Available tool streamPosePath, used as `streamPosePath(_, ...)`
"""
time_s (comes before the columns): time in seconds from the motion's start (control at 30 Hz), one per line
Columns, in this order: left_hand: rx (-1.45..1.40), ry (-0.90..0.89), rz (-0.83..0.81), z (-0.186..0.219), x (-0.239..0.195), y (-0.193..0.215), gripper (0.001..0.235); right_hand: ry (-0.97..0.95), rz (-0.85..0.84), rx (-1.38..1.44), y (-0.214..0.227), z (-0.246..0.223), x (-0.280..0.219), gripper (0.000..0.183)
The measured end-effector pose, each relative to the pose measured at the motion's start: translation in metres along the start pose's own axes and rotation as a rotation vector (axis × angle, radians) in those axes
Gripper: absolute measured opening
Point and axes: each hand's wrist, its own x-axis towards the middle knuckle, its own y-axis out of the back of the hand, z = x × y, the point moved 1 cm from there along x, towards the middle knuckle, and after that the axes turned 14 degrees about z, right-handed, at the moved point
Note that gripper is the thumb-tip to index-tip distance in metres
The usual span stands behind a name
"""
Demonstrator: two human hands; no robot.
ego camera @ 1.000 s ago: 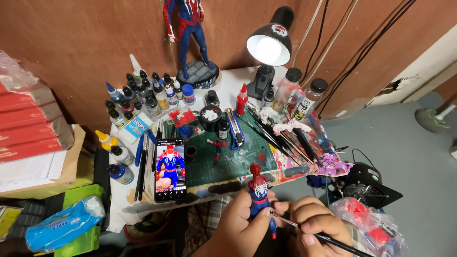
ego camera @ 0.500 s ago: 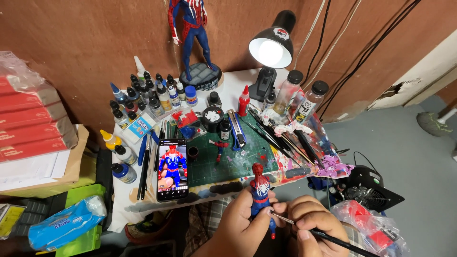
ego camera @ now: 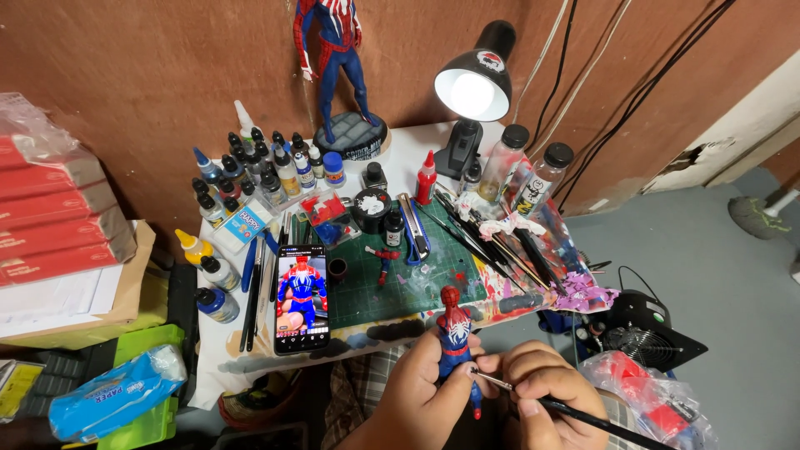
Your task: Painting a Spider-Man action figure using a small paintbrush and referencing an image on a smartphone.
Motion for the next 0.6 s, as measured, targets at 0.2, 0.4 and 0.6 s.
streamPosePath(0.2, -0.045, 0.049, 0.042, -0.005, 0.000, -0.004, 0.033, -0.049, 0.072, 0.111, -0.003, 0.001, -0.001, 0.012)
streamPosePath(0.4, -0.430, 0.162, -0.129, -0.025, 0.005, -0.013, 0.028, -0.179, 0.024, 0.337, 0.009, 0.011, 0.007, 0.010)
streamPosePath(0.6, -0.430, 0.262, -0.155, -0.013, 0.005, -0.008, 0.028, -0.218, 0.020, 0.319, 0.013, 0.011, 0.010, 0.012)
